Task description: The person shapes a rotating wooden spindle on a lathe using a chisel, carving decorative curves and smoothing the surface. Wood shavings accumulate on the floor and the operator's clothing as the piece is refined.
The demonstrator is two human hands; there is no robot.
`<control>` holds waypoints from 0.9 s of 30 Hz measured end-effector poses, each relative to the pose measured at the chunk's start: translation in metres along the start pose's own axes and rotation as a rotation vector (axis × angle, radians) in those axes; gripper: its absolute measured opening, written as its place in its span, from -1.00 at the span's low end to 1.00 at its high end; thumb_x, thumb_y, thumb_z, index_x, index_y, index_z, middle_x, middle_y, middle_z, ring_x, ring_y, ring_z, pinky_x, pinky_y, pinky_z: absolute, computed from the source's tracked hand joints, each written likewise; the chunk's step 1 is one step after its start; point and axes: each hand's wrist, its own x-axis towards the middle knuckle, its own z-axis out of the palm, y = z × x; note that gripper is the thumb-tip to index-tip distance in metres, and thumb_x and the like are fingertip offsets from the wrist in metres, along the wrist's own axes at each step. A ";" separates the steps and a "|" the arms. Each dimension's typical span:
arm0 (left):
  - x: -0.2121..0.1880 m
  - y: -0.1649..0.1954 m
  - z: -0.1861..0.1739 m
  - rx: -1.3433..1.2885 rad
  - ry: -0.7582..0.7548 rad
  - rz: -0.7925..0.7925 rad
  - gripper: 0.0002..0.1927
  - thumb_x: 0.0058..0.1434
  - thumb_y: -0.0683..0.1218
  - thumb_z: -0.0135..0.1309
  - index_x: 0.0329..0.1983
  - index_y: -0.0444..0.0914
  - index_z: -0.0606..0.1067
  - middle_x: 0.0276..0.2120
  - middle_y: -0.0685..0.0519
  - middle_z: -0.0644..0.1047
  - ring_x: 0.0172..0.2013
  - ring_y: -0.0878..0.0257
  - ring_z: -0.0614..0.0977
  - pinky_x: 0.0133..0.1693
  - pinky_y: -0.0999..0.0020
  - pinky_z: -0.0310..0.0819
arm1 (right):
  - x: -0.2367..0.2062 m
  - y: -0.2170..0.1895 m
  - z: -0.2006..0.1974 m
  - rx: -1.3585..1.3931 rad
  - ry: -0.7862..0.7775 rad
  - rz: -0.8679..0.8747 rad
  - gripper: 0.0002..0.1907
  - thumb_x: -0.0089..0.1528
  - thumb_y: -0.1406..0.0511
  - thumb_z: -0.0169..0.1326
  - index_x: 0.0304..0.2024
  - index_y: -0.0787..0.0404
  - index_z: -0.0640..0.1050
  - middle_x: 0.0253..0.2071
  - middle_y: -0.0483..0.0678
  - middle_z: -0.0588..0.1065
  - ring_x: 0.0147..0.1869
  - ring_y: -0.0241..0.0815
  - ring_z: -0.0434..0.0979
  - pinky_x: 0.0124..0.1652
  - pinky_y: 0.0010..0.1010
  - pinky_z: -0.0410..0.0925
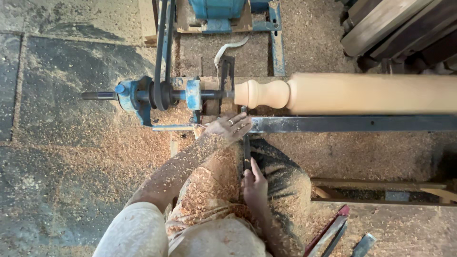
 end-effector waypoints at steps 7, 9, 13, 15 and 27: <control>0.009 0.000 -0.016 -0.180 -0.469 -0.095 -0.07 0.14 0.24 0.08 0.43 -0.40 0.19 0.35 -0.37 0.29 0.35 -0.20 0.37 0.34 -0.03 0.29 | 0.011 0.026 0.012 0.187 0.036 -0.178 -0.44 0.36 0.32 -0.02 0.42 0.23 0.33 -0.59 -0.25 0.33 -0.55 -0.47 0.24 -0.55 -0.54 0.21; 0.015 -0.007 0.007 -1.011 0.257 0.190 0.05 0.19 0.44 -0.13 0.53 -0.31 0.00 0.44 -0.38 0.04 0.44 -0.21 0.09 0.43 -0.10 -0.04 | 0.012 0.024 0.006 0.236 -0.005 -0.131 -0.45 0.35 0.33 -0.03 0.41 0.22 0.34 -0.61 -0.24 0.33 -0.57 -0.44 0.24 -0.56 -0.53 0.19; -0.002 0.001 0.029 -0.088 0.144 -0.027 0.02 0.50 0.46 -0.06 0.58 -0.48 0.10 0.46 -0.42 0.12 0.42 -0.17 0.18 0.38 -0.05 0.01 | 0.012 0.018 -0.002 0.167 -0.010 -0.045 -0.46 0.34 0.32 -0.02 0.40 0.16 0.36 -0.61 -0.24 0.33 -0.58 -0.45 0.26 -0.58 -0.52 0.20; -0.013 0.010 0.023 0.083 -0.064 -0.027 -0.05 0.44 0.37 0.00 0.57 -0.39 0.10 0.49 -0.37 0.05 0.47 -0.17 0.11 0.45 -0.03 -0.18 | 0.014 0.016 -0.006 0.099 0.001 -0.034 -0.46 0.33 0.32 -0.01 0.39 0.14 0.38 -0.61 -0.23 0.34 -0.59 -0.44 0.27 -0.58 -0.51 0.22; 0.011 -0.004 0.034 -2.107 0.559 0.380 0.28 0.04 0.58 0.07 0.62 -0.13 -0.12 0.59 -0.21 -0.31 0.57 -0.09 -0.33 0.56 -0.06 -0.55 | 0.029 0.012 -0.028 -0.086 -0.057 -0.190 -0.46 0.33 0.32 -0.02 0.38 0.20 0.36 -0.61 -0.22 0.37 -0.57 -0.42 0.30 -0.55 -0.50 0.26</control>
